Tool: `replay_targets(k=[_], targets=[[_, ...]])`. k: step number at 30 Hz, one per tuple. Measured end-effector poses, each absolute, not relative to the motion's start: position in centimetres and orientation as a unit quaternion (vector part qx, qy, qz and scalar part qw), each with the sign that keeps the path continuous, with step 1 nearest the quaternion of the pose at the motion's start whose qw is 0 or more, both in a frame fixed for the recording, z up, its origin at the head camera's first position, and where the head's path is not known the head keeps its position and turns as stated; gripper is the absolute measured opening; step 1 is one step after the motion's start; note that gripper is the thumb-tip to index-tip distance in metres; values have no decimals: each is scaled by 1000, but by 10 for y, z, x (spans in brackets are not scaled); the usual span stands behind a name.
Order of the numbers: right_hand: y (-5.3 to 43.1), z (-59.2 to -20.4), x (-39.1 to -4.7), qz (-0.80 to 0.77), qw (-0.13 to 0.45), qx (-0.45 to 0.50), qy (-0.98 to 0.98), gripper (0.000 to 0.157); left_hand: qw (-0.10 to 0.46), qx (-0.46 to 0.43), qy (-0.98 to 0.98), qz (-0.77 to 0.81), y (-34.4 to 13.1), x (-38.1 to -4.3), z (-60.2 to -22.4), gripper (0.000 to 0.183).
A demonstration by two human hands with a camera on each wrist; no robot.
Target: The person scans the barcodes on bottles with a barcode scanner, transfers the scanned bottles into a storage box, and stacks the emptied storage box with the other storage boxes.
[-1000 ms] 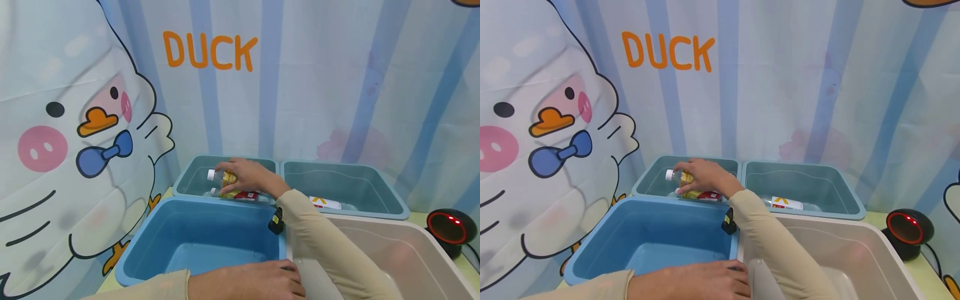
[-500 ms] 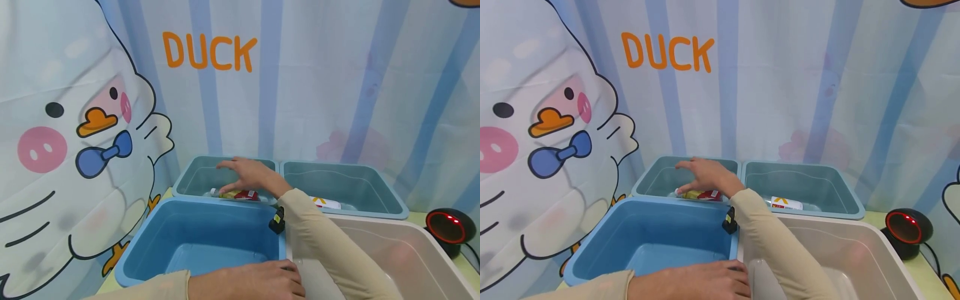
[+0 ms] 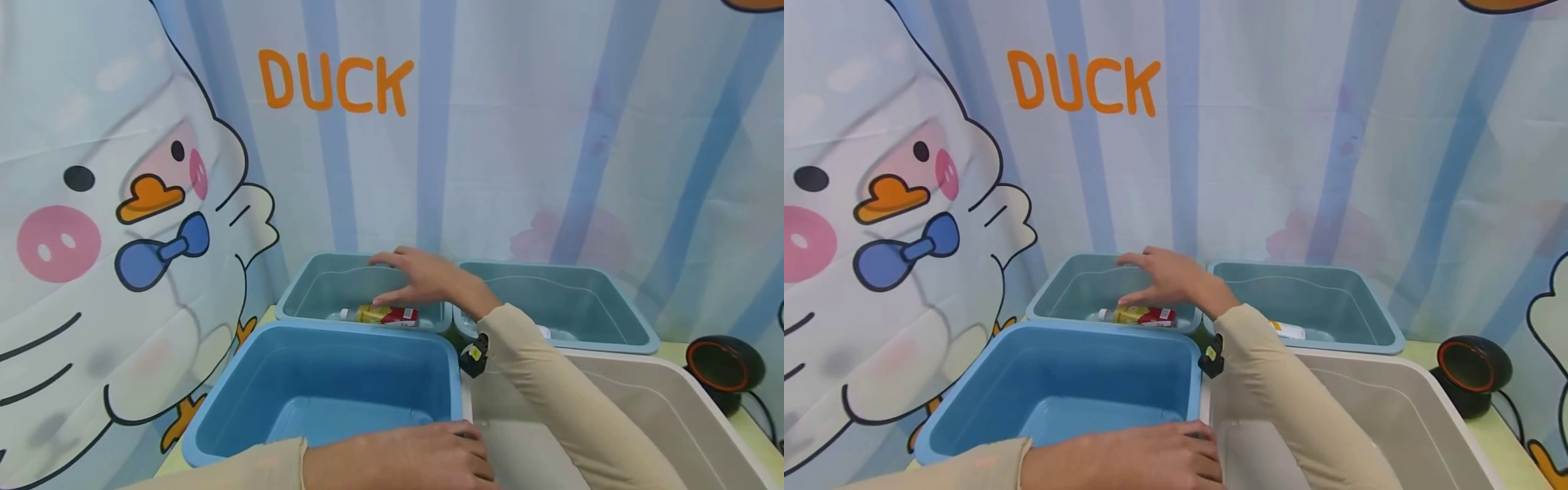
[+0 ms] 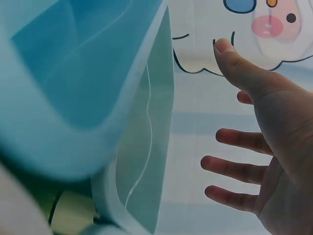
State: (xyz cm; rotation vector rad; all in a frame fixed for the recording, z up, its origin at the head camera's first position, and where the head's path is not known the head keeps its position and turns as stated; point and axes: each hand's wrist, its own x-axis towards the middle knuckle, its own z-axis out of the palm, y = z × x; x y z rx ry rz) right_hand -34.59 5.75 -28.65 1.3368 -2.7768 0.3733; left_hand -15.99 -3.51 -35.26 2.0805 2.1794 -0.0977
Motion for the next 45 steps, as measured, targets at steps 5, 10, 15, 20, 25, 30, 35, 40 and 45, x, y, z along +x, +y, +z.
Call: replay_targets(k=[5, 10, 15, 20, 25, 30, 35, 40, 45], targets=[[78, -282, -345, 121, 17, 415, -901, 78, 66, 684, 726, -33, -37, -159, -351, 41], [103, -278, -341, 123, 28, 404, -906, 78, 78, 671, 736, -45, -36, -160, -350, 49], [132, -275, -333, 122, 36, 387, -913, 76, 95, 660, 744, -44, -35, -161, -350, 52], [165, -274, -324, 113, 34, 365, -924, 79, 104, 652, 750, -37, -37, -160, -351, 55], [202, -273, -311, 120, 21, 344, -931, 81, 111, 643, 757, -37, -38, -160, -351, 58], [242, -275, -297, 124, 21, 320, -939, 79, 110, 642, 757, -44, -39, -160, -351, 60], [284, -280, -289, 113, 3, 301, -947, 79, 104, 645, 756, -39, -41, -159, -351, 57], [324, -287, -279, 118, -25, 265, -957, 75, 98, 648, 755, -30, -43, -158, -350, 54], [357, -294, -271, 98, -41, 215, -971, 68, 94, 648, 756, -14, -44, -156, -349, 52]])
